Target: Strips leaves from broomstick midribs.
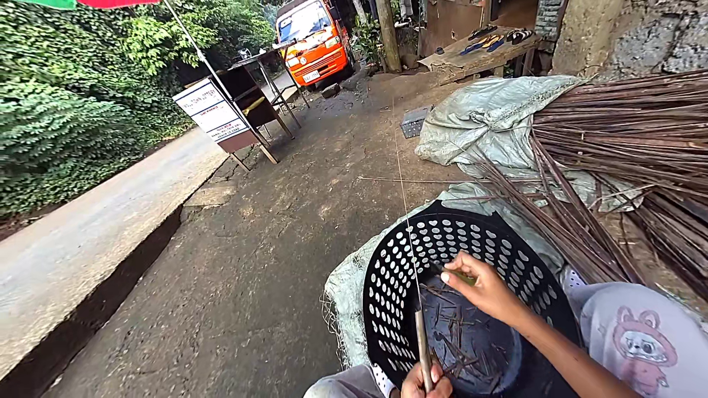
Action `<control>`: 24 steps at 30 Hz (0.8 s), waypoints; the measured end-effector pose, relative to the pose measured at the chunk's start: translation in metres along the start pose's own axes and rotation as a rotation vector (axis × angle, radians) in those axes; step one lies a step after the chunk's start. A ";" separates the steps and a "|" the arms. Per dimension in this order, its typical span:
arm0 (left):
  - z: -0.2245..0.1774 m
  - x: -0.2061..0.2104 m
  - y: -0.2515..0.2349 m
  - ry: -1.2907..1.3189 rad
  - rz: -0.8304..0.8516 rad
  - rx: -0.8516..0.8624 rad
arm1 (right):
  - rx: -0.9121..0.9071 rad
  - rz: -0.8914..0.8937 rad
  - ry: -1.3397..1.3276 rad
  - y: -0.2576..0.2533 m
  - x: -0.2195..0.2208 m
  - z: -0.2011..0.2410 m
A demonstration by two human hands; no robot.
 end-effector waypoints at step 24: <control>-0.002 0.013 -0.003 -0.600 -0.421 0.593 | 0.309 0.562 -0.064 0.011 0.001 0.003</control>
Point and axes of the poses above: each hand's wrist, its own y-axis away from the middle knuckle, its own x-axis out of the palm, z = x × y, the point moved 2 cm from there along -y, towards the middle knuckle, and after that the axes turned 14 degrees about -z, right-handed, at the moved point
